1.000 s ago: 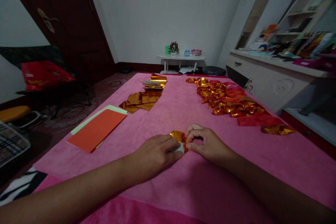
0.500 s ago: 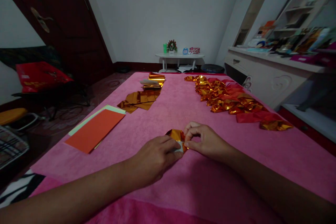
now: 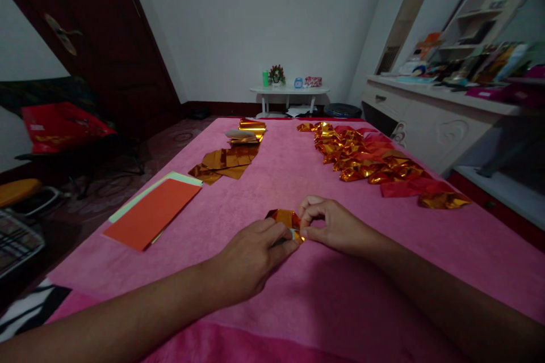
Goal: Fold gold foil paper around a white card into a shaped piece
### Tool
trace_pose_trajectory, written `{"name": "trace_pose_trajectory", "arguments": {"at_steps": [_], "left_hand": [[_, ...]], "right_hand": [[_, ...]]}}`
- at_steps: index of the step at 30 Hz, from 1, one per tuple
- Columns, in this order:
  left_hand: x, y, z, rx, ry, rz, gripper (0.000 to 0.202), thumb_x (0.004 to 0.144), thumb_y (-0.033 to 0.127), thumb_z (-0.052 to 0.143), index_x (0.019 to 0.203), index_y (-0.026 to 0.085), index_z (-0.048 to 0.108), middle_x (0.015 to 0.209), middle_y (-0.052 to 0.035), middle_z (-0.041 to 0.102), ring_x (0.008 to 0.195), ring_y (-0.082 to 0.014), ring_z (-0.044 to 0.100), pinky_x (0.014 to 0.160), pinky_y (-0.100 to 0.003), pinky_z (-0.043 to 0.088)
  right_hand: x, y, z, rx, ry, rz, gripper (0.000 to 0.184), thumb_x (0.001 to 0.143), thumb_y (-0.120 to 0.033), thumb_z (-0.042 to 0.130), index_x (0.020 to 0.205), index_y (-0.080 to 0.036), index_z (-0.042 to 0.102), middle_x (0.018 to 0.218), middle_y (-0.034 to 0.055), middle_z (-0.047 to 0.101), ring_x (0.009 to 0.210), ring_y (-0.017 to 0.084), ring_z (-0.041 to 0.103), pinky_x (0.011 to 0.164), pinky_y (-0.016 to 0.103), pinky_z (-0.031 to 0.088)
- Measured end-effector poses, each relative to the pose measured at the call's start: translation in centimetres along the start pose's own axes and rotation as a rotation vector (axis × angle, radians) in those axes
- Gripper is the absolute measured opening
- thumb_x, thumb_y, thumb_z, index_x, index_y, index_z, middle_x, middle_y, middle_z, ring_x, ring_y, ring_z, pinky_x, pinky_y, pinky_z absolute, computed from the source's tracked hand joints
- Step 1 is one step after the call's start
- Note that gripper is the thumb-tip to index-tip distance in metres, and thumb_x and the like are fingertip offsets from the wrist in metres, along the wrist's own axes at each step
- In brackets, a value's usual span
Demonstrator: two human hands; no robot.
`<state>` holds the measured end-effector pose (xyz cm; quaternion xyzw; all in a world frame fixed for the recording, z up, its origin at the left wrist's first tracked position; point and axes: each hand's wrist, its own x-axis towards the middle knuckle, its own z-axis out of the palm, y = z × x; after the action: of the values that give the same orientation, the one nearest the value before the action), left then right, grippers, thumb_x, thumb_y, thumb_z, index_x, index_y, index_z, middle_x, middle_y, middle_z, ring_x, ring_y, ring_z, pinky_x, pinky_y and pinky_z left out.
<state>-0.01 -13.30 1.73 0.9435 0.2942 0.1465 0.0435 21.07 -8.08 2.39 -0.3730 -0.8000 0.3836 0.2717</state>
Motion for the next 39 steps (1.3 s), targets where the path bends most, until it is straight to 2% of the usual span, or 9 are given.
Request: {"name": "trace_pose_trajectory", "arguments": {"at_steps": [7,15,20,26,32,36,39], "left_hand": [[-0.1,0.1,-0.1,0.027,-0.014,0.012,0.037,0.092,0.019,0.039,0.128,0.018,0.046,0.108,-0.0103,0.055,0.092,-0.0205,0.05,0.077,-0.034,0.045],[-0.1,0.0,0.2,0.078,0.041,0.017,0.038,0.093,0.021,0.038,0.13,0.021,0.044,0.134,-0.0108,0.045,0.105,-0.0218,0.051,0.084,-0.036,0.047],[-0.1,0.0,0.0,0.102,0.006,0.026,0.039,0.091,0.018,0.039,0.13,0.019,0.045,0.132,-0.0115,0.049,0.104,-0.0229,0.051,0.082,-0.038,0.049],[-0.2,-0.2,0.2,0.113,0.005,0.035,0.041,0.088,0.017,0.045,0.128,0.018,0.047,0.132,-0.0113,0.05,0.103,-0.0242,0.051,0.082,-0.039,0.049],[-0.1,-0.2,0.2,0.114,0.014,0.043,0.038,0.088,0.017,0.043,0.126,0.018,0.049,0.131,-0.0104,0.051,0.097,-0.0228,0.052,0.082,-0.038,0.048],[0.1,-0.1,0.1,0.113,0.003,0.034,0.038,0.088,0.017,0.044,0.126,0.017,0.049,0.128,-0.0108,0.053,0.093,-0.0223,0.051,0.08,-0.038,0.048],[0.1,-0.1,0.0,0.117,-0.011,0.031,0.039,0.088,0.018,0.044,0.127,0.016,0.049,0.128,-0.0106,0.053,0.091,-0.0224,0.051,0.079,-0.038,0.048]], "right_hand": [[0.0,-0.2,0.1,-0.018,0.012,-0.008,0.01,0.066,-0.009,0.061,0.06,-0.016,0.062,0.079,0.0026,0.056,0.071,0.013,0.056,0.064,0.024,0.045],[-0.1,0.0,0.0,-0.03,0.0,-0.031,0.01,0.066,-0.007,0.061,0.062,-0.016,0.062,0.081,0.0024,0.056,0.074,0.013,0.056,0.067,0.025,0.045],[0.0,0.3,-0.6,-0.037,-0.039,-0.01,0.012,0.064,-0.005,0.06,0.063,-0.016,0.06,0.077,0.001,0.056,0.073,0.014,0.055,0.069,0.025,0.044],[-0.1,1.0,-0.7,-0.007,0.014,-0.001,0.02,0.061,0.001,0.05,0.066,-0.017,0.056,0.076,-0.001,0.056,0.075,0.013,0.055,0.072,0.024,0.043],[-0.2,0.5,-0.4,-0.01,-0.043,0.015,0.03,0.065,0.002,0.048,0.072,-0.018,0.068,0.078,0.001,0.055,0.075,0.013,0.055,0.07,0.024,0.044],[-0.5,0.3,-0.2,-0.109,-0.046,-0.011,0.033,0.07,0.002,0.047,0.076,-0.02,0.072,0.081,0.0019,0.052,0.075,0.012,0.054,0.066,0.023,0.043],[-1.1,-0.7,0.2,-0.325,-0.025,-0.035,0.033,0.071,0.001,0.047,0.076,-0.021,0.071,0.08,0.0019,0.052,0.075,0.012,0.051,0.065,0.023,0.038]]}}
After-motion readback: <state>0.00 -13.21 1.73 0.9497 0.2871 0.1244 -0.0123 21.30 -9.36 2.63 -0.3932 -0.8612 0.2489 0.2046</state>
